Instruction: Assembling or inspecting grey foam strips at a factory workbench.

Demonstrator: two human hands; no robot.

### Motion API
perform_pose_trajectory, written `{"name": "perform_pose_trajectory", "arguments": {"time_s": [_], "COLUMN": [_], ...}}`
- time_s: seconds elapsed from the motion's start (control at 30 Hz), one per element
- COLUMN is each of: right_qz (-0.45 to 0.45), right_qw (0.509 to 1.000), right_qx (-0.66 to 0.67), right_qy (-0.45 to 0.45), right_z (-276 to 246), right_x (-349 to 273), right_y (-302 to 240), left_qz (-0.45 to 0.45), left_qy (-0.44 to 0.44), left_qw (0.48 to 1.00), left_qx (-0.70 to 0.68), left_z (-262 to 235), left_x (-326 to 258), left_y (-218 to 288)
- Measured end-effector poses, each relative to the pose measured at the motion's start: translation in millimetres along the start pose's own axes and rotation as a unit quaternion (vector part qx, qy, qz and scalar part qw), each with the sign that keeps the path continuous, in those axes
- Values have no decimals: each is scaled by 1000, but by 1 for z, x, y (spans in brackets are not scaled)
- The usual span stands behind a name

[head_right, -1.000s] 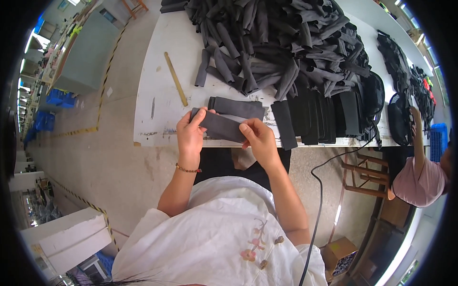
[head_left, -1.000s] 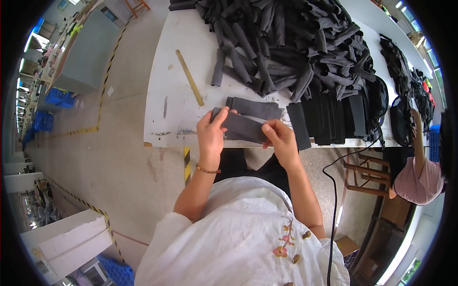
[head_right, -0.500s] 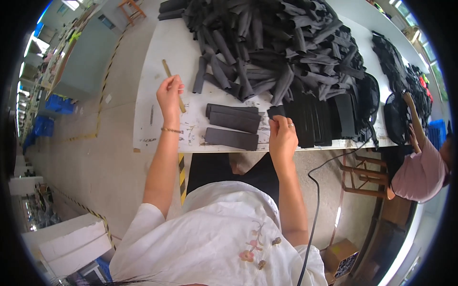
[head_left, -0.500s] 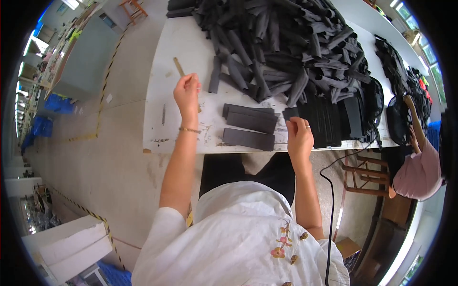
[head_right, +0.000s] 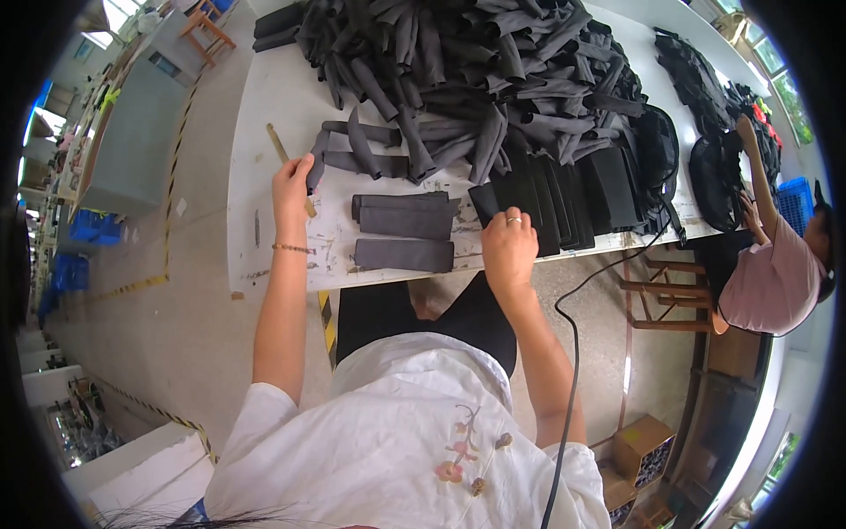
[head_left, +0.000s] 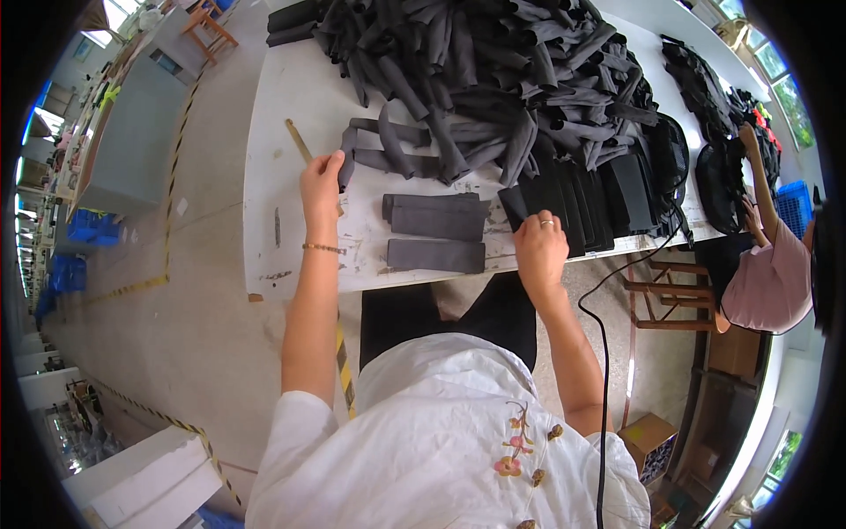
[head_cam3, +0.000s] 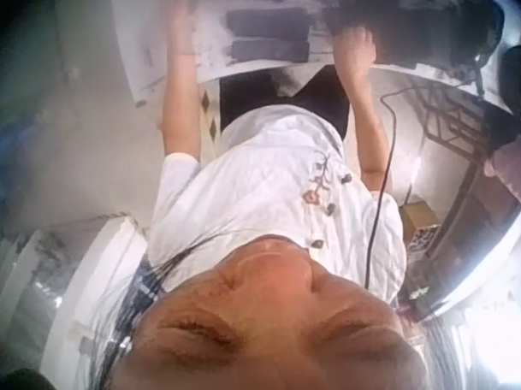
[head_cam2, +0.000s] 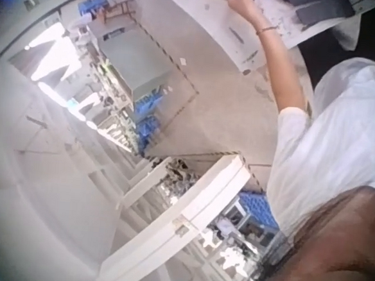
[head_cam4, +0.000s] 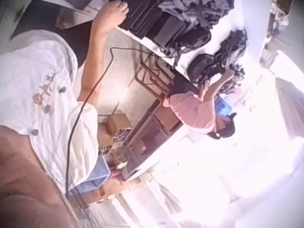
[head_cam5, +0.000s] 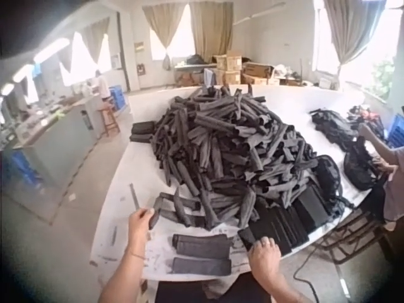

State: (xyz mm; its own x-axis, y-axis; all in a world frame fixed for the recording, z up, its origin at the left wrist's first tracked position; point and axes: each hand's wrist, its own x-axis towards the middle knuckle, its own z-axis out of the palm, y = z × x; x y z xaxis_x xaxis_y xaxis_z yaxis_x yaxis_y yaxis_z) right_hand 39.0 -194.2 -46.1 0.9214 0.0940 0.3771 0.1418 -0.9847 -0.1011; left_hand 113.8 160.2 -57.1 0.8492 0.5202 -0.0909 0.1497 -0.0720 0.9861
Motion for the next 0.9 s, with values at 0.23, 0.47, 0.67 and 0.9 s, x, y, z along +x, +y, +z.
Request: {"name": "perform_pose_trajectory", "arguments": {"time_s": [0.23, 0.47, 0.67, 0.9], "right_qz": [24, 94, 15, -224], "right_qw": [982, 921, 853, 922], "right_qx": [183, 323, 511, 314], "right_qy": [-47, 194, -105, -12], "right_z": [-10, -54, -83, -82], "right_x": [-11, 17, 5, 13], "right_y": [4, -19, -55, -59], "left_qz": [-76, -126, -180, -182], "left_qy": [-54, -166, -187, -202], "left_qw": [965, 875, 843, 858], "left_qx": [-246, -437, -471, -435], "left_z": [5, 22, 31, 29], "left_x": [-69, -96, -104, -106], "left_y": [27, 54, 52, 51]}}
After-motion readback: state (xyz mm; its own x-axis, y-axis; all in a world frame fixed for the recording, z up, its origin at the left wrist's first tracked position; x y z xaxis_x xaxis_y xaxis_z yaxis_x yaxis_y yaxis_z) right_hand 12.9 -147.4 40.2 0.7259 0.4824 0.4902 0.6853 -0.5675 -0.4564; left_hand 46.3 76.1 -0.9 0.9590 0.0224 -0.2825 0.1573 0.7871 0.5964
